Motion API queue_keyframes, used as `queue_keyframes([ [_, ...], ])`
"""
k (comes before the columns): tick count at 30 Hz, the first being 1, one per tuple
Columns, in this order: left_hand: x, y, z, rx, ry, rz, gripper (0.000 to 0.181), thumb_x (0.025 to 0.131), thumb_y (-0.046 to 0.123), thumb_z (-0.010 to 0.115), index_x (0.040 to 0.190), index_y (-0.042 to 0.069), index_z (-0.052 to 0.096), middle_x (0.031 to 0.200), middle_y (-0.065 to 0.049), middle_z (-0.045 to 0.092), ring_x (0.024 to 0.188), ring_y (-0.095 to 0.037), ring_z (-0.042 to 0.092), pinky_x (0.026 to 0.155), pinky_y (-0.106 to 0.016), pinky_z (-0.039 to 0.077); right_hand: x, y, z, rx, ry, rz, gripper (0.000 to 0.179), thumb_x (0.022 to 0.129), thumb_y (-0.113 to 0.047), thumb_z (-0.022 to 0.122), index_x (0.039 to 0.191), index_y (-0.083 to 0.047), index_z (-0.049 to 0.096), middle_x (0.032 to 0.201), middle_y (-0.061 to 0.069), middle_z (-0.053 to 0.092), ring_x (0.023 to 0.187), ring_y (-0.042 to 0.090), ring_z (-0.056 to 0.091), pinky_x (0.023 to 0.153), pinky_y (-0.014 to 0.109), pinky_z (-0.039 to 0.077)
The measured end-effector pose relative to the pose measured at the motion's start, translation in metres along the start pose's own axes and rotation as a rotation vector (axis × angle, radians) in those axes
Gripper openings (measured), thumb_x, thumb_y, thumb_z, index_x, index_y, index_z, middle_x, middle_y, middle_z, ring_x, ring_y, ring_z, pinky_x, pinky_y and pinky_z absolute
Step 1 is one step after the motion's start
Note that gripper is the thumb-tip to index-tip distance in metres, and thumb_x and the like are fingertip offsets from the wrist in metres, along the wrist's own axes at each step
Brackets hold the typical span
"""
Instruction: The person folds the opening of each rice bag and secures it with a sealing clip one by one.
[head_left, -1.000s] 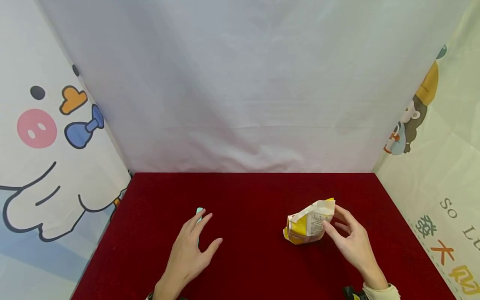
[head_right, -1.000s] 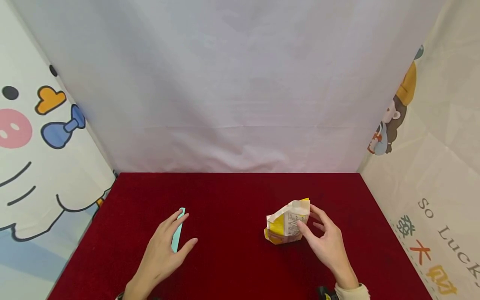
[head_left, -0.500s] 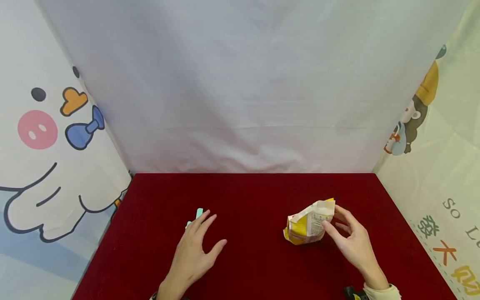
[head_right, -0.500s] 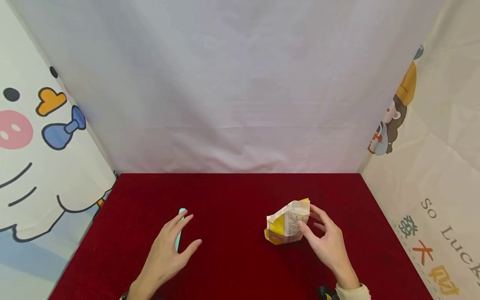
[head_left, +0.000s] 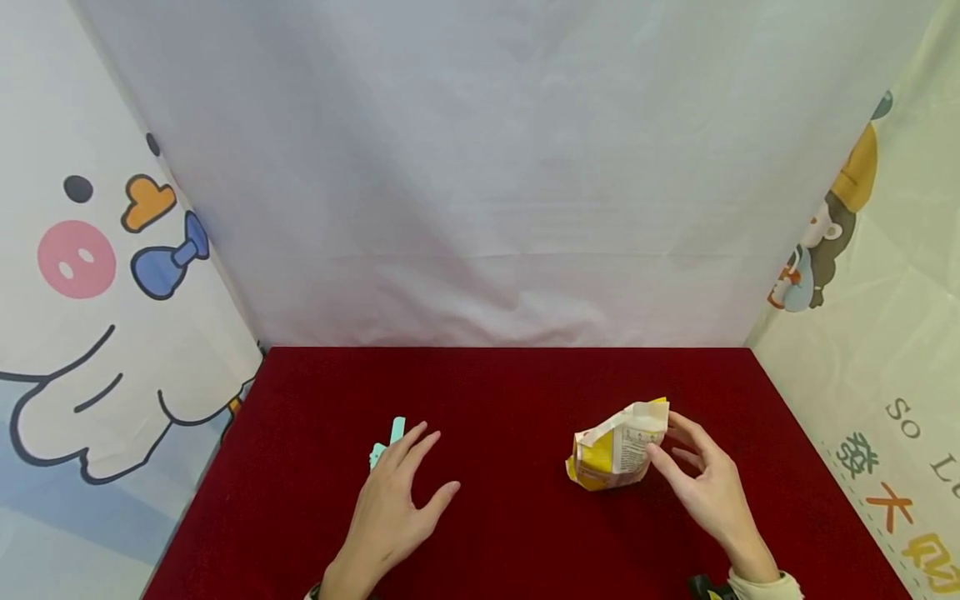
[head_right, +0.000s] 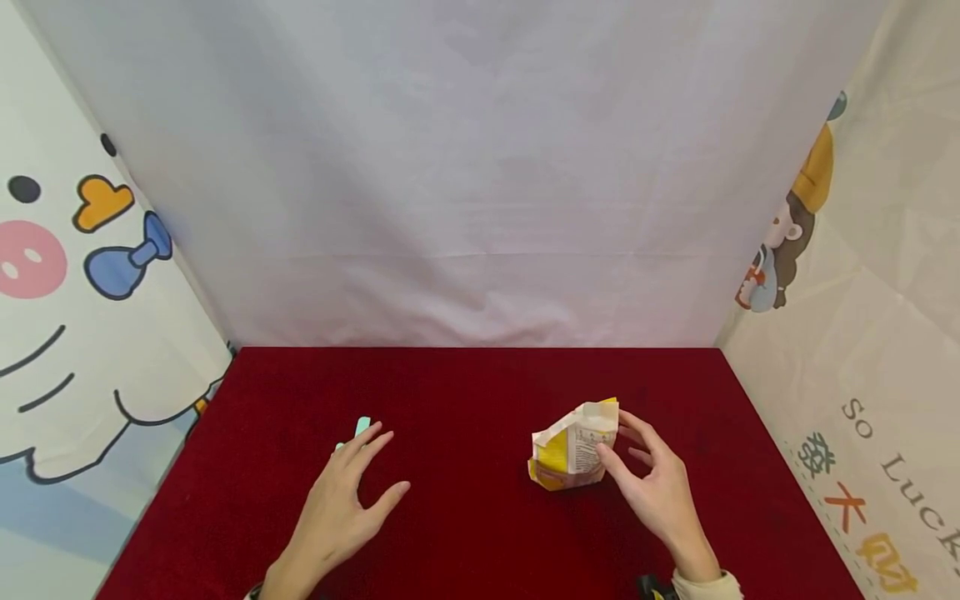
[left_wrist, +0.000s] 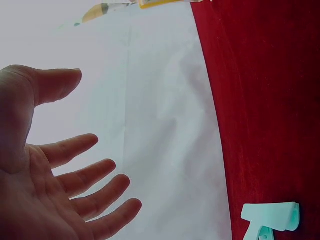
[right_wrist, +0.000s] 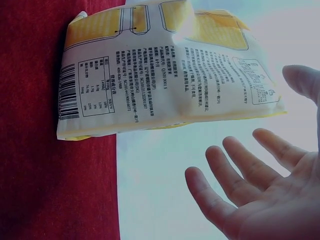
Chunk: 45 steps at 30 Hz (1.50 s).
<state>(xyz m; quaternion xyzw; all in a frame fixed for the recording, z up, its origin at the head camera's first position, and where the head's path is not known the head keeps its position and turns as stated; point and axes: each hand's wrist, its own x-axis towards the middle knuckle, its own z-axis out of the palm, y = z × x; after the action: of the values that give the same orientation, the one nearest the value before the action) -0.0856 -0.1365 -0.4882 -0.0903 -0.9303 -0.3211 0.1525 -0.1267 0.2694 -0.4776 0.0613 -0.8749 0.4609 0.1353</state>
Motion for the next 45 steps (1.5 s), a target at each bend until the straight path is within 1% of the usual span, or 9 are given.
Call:
queue_keyframes([
  [3, 0.0, 0.001, 0.0, 0.002, -0.005, -0.005, 0.065, 0.092, 0.036, 0.083, 0.15, 0.017, 0.061, 0.163, -0.004, 0.051, 0.146, -0.036, 0.053, 0.104, -0.064, 0.054, -0.001, -0.001, 0.001, -0.005, -0.003, 0.004, 0.053, 0.101, -0.019, 0.075, 0.15, -0.009, 0.058, 0.143, 0.004, 0.063, 0.117, -0.021, 0.052, 0.094, 0.005, 0.048],
  [5, 0.0, 0.001, 0.0, 0.001, -0.005, -0.005, 0.064, 0.092, 0.036, 0.083, 0.15, 0.017, 0.061, 0.163, -0.004, 0.051, 0.146, -0.036, 0.053, 0.103, -0.063, 0.055, -0.001, -0.001, 0.001, -0.004, -0.003, 0.007, 0.054, 0.1, -0.018, 0.075, 0.15, -0.009, 0.058, 0.142, 0.009, 0.063, 0.117, -0.021, 0.052, 0.094, 0.005, 0.048],
  [13, 0.0, 0.002, 0.002, -0.008, 0.005, 0.013, 0.064, 0.092, 0.035, 0.083, 0.149, 0.015, 0.062, 0.163, -0.004, 0.052, 0.145, -0.035, 0.054, 0.101, -0.059, 0.057, 0.0, -0.001, 0.002, 0.002, 0.002, 0.006, 0.055, 0.099, -0.016, 0.077, 0.15, -0.011, 0.058, 0.138, -0.007, 0.061, 0.116, -0.021, 0.053, 0.094, 0.004, 0.048],
  [20, 0.003, 0.004, 0.001, -0.011, -0.003, 0.015, 0.064, 0.092, 0.037, 0.083, 0.149, 0.017, 0.062, 0.163, -0.003, 0.052, 0.145, -0.033, 0.054, 0.101, -0.057, 0.057, 0.0, -0.001, 0.001, -0.004, 0.0, 0.005, 0.055, 0.1, -0.017, 0.076, 0.151, -0.008, 0.057, 0.142, 0.008, 0.063, 0.116, -0.022, 0.052, 0.094, 0.003, 0.047],
  [22, 0.004, 0.005, 0.001, -0.014, -0.008, 0.019, 0.064, 0.093, 0.037, 0.083, 0.15, 0.017, 0.062, 0.163, -0.004, 0.052, 0.145, -0.033, 0.054, 0.101, -0.057, 0.057, 0.0, -0.001, 0.001, -0.007, 0.001, 0.007, 0.055, 0.101, -0.018, 0.075, 0.151, -0.008, 0.056, 0.142, 0.003, 0.063, 0.116, -0.022, 0.052, 0.094, 0.003, 0.047],
  [27, 0.005, 0.007, 0.001, -0.017, -0.023, 0.019, 0.064, 0.093, 0.037, 0.083, 0.15, 0.016, 0.061, 0.162, -0.005, 0.052, 0.145, -0.034, 0.054, 0.1, -0.055, 0.058, 0.001, 0.0, 0.0, -0.001, 0.008, 0.006, 0.055, 0.101, -0.019, 0.075, 0.151, -0.009, 0.057, 0.136, -0.019, 0.059, 0.116, -0.021, 0.053, 0.094, 0.005, 0.048],
  [30, 0.005, 0.008, 0.001, -0.018, -0.028, 0.018, 0.064, 0.092, 0.037, 0.083, 0.149, 0.016, 0.062, 0.162, -0.005, 0.053, 0.144, -0.034, 0.055, 0.099, -0.054, 0.059, 0.001, -0.001, 0.0, 0.016, 0.014, 0.003, 0.055, 0.101, -0.017, 0.075, 0.151, -0.009, 0.057, 0.133, -0.027, 0.057, 0.116, -0.02, 0.054, 0.094, 0.005, 0.049],
  [40, 0.008, 0.011, 0.003, -0.025, -0.032, 0.032, 0.064, 0.092, 0.037, 0.083, 0.149, 0.018, 0.062, 0.161, -0.003, 0.054, 0.144, -0.033, 0.055, 0.105, -0.057, 0.056, 0.001, -0.002, -0.002, 0.02, 0.012, 0.002, 0.056, 0.1, -0.017, 0.076, 0.152, -0.01, 0.056, 0.133, -0.034, 0.054, 0.116, -0.02, 0.055, 0.094, 0.006, 0.049],
  [45, 0.008, 0.013, 0.003, -0.042, -0.034, 0.035, 0.065, 0.092, 0.037, 0.083, 0.15, 0.018, 0.061, 0.161, -0.003, 0.055, 0.144, -0.033, 0.056, 0.105, -0.057, 0.056, 0.001, -0.002, -0.002, 0.028, 0.014, -0.002, 0.057, 0.1, -0.015, 0.076, 0.153, -0.008, 0.056, 0.133, -0.033, 0.054, 0.115, -0.02, 0.056, 0.094, 0.006, 0.05],
])
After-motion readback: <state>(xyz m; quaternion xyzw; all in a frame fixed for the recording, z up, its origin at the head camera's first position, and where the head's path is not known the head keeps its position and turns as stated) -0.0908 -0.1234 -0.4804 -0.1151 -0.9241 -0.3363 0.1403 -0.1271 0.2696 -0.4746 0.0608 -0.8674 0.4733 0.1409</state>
